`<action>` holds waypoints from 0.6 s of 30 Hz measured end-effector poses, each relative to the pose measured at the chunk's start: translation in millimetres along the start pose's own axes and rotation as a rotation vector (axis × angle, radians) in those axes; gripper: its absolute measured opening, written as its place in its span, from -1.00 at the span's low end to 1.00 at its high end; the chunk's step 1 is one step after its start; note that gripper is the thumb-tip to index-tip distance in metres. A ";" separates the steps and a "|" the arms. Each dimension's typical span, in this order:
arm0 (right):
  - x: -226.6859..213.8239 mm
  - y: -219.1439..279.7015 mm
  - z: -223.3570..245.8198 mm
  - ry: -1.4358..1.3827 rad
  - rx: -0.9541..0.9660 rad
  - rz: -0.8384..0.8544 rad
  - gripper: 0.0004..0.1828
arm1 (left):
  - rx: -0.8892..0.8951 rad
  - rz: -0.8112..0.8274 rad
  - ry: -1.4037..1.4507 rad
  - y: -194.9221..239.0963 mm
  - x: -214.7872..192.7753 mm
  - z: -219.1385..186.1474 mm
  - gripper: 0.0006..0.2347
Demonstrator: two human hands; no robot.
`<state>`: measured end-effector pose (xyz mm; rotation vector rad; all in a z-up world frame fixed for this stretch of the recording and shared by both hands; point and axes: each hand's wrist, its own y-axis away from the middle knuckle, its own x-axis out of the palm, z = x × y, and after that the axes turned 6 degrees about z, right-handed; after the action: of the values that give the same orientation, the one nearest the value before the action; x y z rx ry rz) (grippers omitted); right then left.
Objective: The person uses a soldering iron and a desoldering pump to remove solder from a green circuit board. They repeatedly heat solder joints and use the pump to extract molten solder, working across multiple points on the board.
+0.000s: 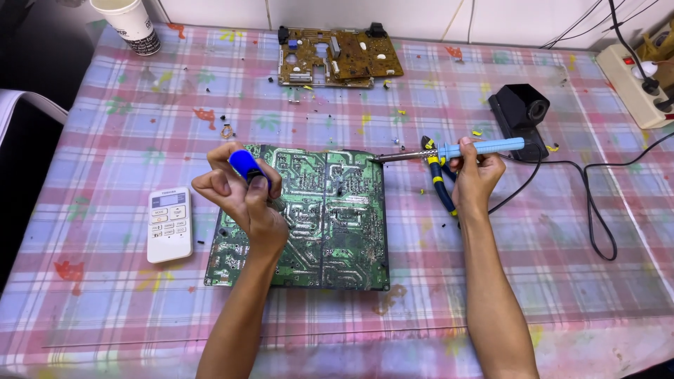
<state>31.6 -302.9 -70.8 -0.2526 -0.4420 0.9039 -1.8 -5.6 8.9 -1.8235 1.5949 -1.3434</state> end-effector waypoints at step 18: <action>51.7 -40.1 94.8 0.524 -0.151 0.620 -0.89 | -0.121 0.077 0.002 11.7 -4.7 25.7 -0.79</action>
<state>42.8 -282.8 42.1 -0.7716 0.0723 1.3558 13.3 -12.5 -14.5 -1.8084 1.7638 -1.2402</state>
